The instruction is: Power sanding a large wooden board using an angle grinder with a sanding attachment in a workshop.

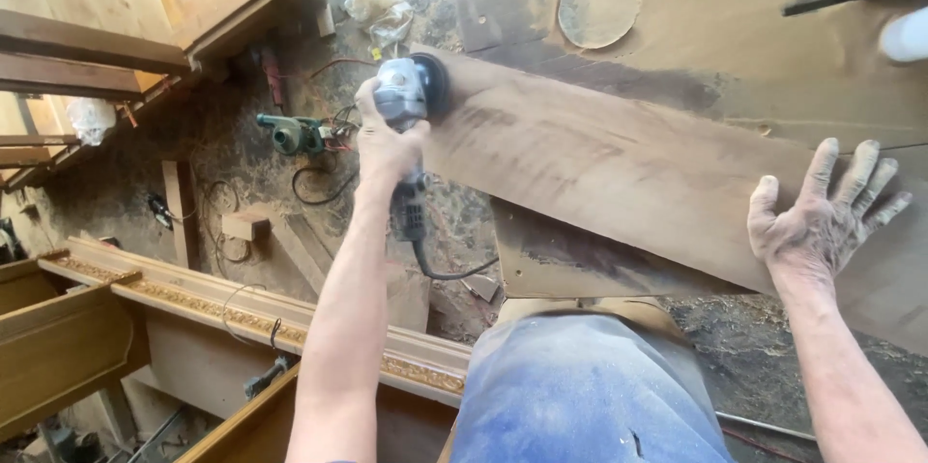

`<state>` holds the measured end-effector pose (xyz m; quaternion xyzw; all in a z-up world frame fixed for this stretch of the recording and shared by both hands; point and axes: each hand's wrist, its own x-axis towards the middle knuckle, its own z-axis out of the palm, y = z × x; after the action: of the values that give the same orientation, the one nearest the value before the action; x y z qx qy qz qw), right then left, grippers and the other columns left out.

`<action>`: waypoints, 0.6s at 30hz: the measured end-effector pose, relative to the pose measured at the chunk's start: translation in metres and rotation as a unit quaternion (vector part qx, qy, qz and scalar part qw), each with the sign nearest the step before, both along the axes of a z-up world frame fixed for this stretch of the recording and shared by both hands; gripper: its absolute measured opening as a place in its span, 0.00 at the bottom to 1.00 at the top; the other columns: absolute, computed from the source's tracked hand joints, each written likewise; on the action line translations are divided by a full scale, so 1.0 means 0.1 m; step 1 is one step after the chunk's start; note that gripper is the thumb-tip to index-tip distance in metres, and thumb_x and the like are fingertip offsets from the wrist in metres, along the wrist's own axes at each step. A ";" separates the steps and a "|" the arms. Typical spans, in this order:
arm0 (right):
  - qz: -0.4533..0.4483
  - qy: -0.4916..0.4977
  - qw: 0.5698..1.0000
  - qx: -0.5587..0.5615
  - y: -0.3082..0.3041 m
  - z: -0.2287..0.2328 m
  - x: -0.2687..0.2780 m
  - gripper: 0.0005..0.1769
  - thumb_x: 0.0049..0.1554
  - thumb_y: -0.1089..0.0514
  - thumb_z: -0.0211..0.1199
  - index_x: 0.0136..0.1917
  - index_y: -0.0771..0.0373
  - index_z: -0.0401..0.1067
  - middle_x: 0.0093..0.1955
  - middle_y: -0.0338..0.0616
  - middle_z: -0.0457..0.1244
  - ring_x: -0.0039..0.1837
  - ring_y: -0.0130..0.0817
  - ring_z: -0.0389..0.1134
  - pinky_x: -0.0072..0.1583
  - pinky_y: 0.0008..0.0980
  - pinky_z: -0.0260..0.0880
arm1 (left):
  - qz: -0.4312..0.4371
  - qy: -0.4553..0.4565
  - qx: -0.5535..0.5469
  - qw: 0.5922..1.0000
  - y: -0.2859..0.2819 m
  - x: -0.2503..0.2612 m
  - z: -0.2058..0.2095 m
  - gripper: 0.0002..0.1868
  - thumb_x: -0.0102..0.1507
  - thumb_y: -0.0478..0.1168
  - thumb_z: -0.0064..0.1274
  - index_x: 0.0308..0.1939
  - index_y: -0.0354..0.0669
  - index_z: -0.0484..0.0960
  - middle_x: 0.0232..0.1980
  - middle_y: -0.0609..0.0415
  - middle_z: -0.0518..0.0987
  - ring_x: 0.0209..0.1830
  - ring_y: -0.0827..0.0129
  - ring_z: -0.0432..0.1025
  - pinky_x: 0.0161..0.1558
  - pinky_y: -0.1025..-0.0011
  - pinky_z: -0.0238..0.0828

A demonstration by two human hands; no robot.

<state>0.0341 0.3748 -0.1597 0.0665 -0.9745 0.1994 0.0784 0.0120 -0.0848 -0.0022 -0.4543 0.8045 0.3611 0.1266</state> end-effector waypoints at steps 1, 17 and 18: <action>-0.002 0.003 1.000 -0.001 -0.01 -0.03 -0.03 0.41 0.59 0.60 0.66 0.78 0.92 0.68 0.79 0.89 0.49 0.76 0.90 0.44 0.69 0.83 0.29 | -0.002 0.003 -0.001 1.000 0.05 -0.01 0.05 0.40 0.60 0.37 0.53 0.69 0.73 0.49 0.55 0.43 0.77 0.43 0.59 0.77 0.44 0.60 0.79; 0.005 0.011 1.000 0.010 0.02 -0.07 -0.01 0.40 0.62 0.56 0.63 0.77 0.91 0.68 0.79 0.87 0.50 0.76 0.88 0.45 0.67 0.84 0.33 | -0.306 -0.008 0.034 0.951 1.74 0.20 -0.34 0.45 0.55 0.43 0.54 0.73 0.68 0.50 0.44 0.41 0.83 0.38 0.43 0.80 0.43 0.53 0.79; 0.005 0.029 0.999 0.025 0.04 -0.08 0.01 0.39 0.64 0.54 0.61 0.76 0.92 0.69 0.77 0.88 0.51 0.74 0.90 0.48 0.67 0.84 0.35 | -0.328 -0.004 0.031 0.944 1.80 0.20 -0.40 0.45 0.55 0.48 0.54 0.74 0.68 0.50 0.43 0.39 0.82 0.40 0.40 0.79 0.44 0.51 0.77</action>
<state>0.0353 0.3790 -0.1673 0.0792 -0.9761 0.1737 0.1038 0.0317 0.0948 -0.0419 -0.1625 0.8968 0.3224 0.2555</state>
